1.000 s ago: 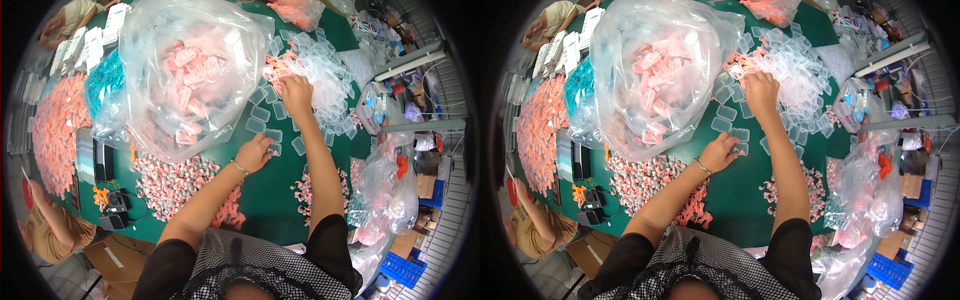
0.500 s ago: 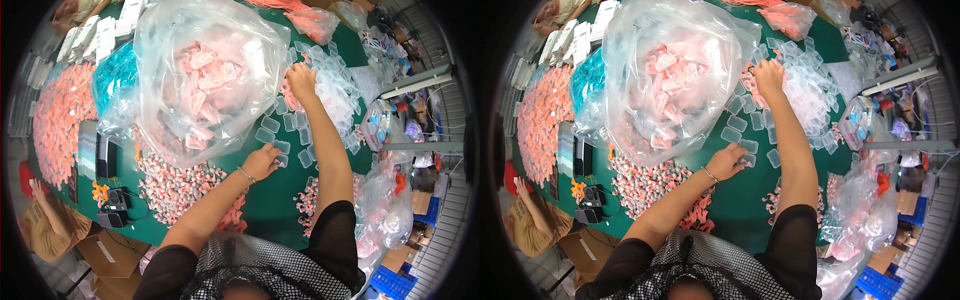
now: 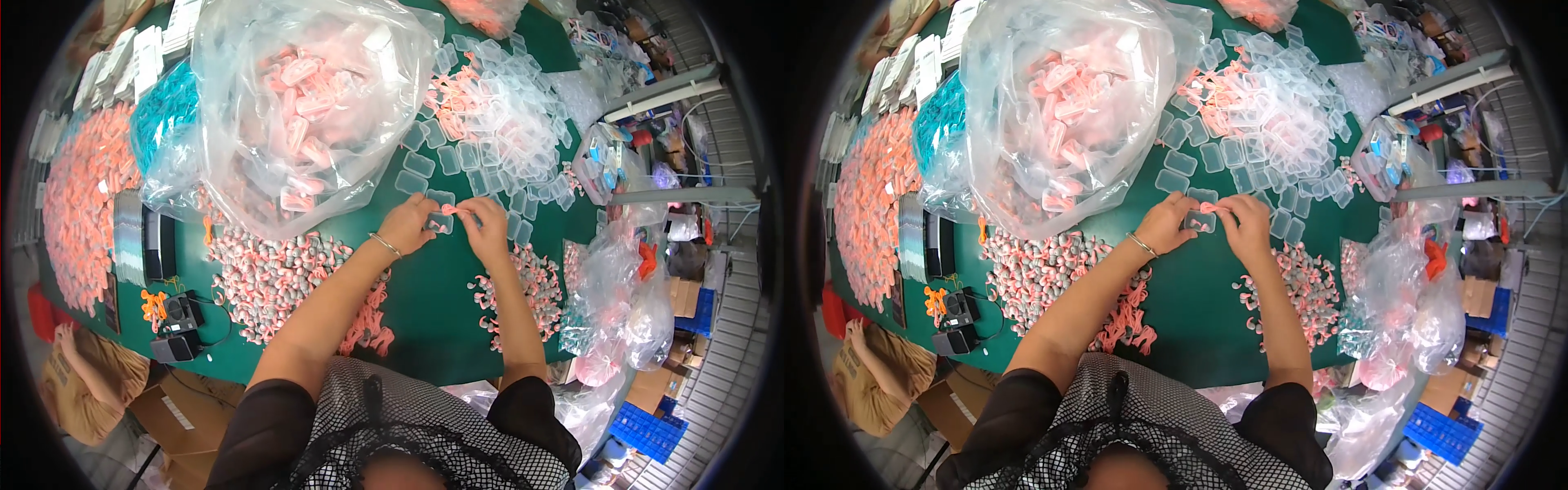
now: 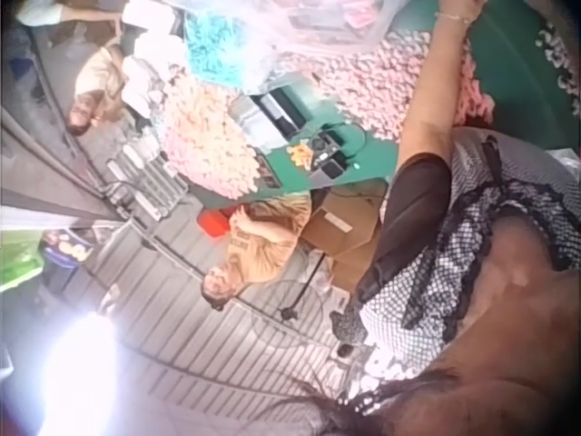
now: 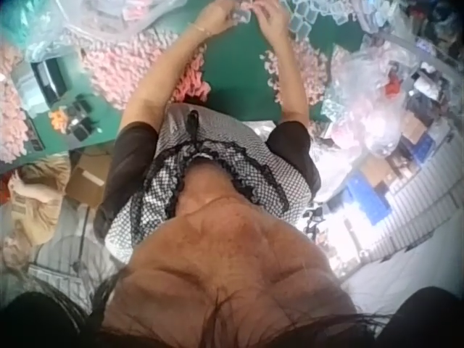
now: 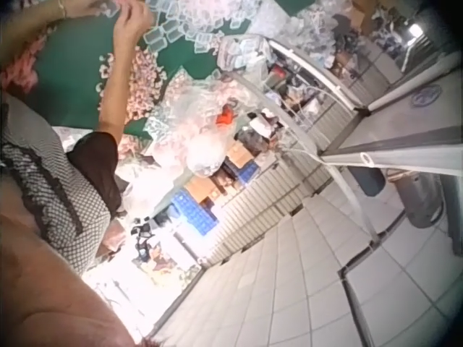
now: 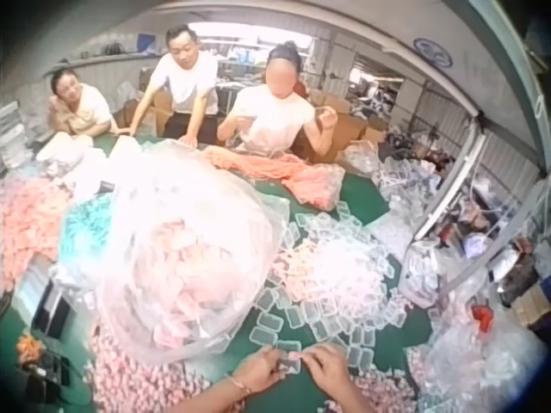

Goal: The recorder is picking up small pink items and placing them into individual small clear plastic containers.

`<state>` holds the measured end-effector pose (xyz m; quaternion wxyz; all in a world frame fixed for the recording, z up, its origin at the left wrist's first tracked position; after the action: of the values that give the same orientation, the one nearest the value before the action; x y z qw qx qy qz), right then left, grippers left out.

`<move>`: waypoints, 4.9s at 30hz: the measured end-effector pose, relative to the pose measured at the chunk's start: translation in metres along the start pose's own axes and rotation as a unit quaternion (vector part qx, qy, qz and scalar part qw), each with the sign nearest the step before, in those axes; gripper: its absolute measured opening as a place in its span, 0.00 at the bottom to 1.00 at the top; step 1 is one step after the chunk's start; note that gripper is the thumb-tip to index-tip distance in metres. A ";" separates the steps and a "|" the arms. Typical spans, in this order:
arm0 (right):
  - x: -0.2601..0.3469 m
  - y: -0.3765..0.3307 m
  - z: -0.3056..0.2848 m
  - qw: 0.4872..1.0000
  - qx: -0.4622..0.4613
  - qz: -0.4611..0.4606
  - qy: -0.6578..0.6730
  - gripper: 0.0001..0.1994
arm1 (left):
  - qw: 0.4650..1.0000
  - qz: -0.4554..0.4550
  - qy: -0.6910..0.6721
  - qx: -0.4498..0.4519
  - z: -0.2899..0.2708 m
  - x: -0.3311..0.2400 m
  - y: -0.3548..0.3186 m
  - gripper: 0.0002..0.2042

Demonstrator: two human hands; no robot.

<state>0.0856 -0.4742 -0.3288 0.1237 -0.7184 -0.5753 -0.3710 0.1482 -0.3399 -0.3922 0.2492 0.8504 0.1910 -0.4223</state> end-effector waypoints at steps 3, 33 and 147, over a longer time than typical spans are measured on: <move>-0.007 -0.019 0.009 1.000 -0.014 -0.005 -0.019 0.03 | 0.999 -0.030 0.004 0.021 0.004 0.000 0.003 0.24; 0.003 -0.017 0.010 0.996 0.069 -0.057 0.005 0.13 | 1.000 0.007 0.000 0.028 -0.004 -0.005 0.001 0.29; 0.002 0.103 0.015 0.974 -0.144 -0.050 -0.166 0.07 | 0.996 -0.030 0.081 0.008 -0.021 -0.019 -0.009 0.25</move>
<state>0.1864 -0.4953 -0.3122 -0.0967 -0.7504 -0.5638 -0.3311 0.1457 -0.3229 -0.3680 0.2134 0.8777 0.2328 -0.3604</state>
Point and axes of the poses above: each hand's wrist, its own y-axis towards the middle knuckle, its own z-axis out of the palm, x = y × z, the point moved 7 cm from there along y, towards the middle knuckle, and after that the axes turned 10 degrees about z, right-handed, at the moved point
